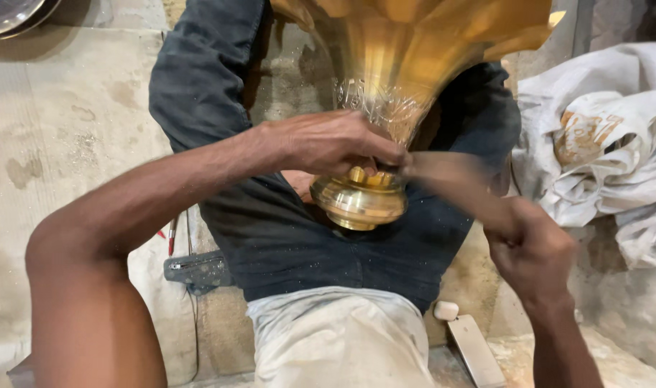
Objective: The person sits on the floor with a large brass vase held between their legs and engraves a decorative pattern into its surface, positioning a small chisel against the metal and striking it with a wooden mallet. They later rub the engraved area with a dark stone.
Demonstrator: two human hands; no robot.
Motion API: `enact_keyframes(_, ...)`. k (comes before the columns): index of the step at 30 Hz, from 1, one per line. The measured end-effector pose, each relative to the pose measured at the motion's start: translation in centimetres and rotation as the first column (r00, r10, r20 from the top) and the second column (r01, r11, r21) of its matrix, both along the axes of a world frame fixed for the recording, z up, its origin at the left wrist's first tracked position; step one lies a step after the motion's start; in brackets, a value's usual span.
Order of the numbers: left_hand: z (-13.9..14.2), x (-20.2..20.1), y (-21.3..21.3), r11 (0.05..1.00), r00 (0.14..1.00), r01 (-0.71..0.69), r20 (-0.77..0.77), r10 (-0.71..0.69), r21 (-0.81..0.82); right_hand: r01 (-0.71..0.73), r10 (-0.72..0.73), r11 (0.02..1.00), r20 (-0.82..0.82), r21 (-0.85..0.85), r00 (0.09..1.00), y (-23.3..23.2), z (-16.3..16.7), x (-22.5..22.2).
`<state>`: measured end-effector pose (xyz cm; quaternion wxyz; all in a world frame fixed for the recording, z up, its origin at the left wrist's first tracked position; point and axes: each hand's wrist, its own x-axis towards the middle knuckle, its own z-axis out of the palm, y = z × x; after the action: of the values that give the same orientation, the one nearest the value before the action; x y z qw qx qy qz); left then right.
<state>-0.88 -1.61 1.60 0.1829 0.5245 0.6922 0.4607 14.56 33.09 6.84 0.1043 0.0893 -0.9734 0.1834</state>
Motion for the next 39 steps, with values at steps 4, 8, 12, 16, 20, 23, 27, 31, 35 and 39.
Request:
enact_keyframes(4,1.1,-0.2,-0.7,0.993,1.0,0.028,0.002,-0.029,0.116,-0.101,0.101,0.995,-0.062,0.011,0.993,0.0,-1.1,0.9)
enact_keyframes(8,1.8,-0.3,-0.6,1.0,0.998,0.03,-0.056,-0.03,0.005,-0.12,0.137,0.974,-0.082,0.193,0.987,0.5,-1.7,0.6)
enact_keyframes(12,2.1,0.0,-0.7,0.997,0.998,0.034,-0.054,-0.038,-0.065,-0.153,0.149,0.988,-0.103,-0.036,0.983,0.2,-2.7,0.4)
enact_keyframes(16,2.0,-0.4,-1.1,0.991,0.999,0.031,-0.043,-0.025,0.132,-0.061,0.06,0.998,-0.094,-0.01,0.994,0.1,-2.9,1.0)
enact_keyframes(20,1.7,-0.5,-1.3,0.999,0.999,0.042,-0.003,-0.041,0.027,-0.069,0.063,0.989,-0.053,-0.133,0.997,0.5,-2.9,1.1)
enact_keyframes(23,1.7,-0.6,-1.4,0.999,0.999,0.047,-0.017,-0.047,-0.008,-0.096,0.115,0.985,-0.132,0.145,0.984,1.0,-2.9,0.7)
enact_keyframes(27,1.7,-0.4,-1.7,0.994,0.998,0.057,-0.038,-0.053,0.095,-0.076,0.073,0.992,-0.029,-0.103,0.997,1.3,-3.2,0.5)
enact_keyframes(31,1.4,-0.5,-1.8,0.996,0.999,0.032,-0.028,-0.03,0.088,-0.138,0.137,0.99,-0.068,-0.003,0.988,1.1,-3.4,0.7)
enact_keyframes(35,0.9,-0.4,-1.6,1.0,0.999,0.011,-0.033,-0.011,0.015,-0.176,0.182,0.982,-0.09,0.069,0.979,0.6,-3.1,0.1)
enact_keyframes(39,0.6,-0.4,-1.5,1.0,0.998,0.027,-0.052,-0.028,-0.003,-0.102,0.083,0.976,-0.102,-0.194,0.991,-0.1,-2.7,-0.6)
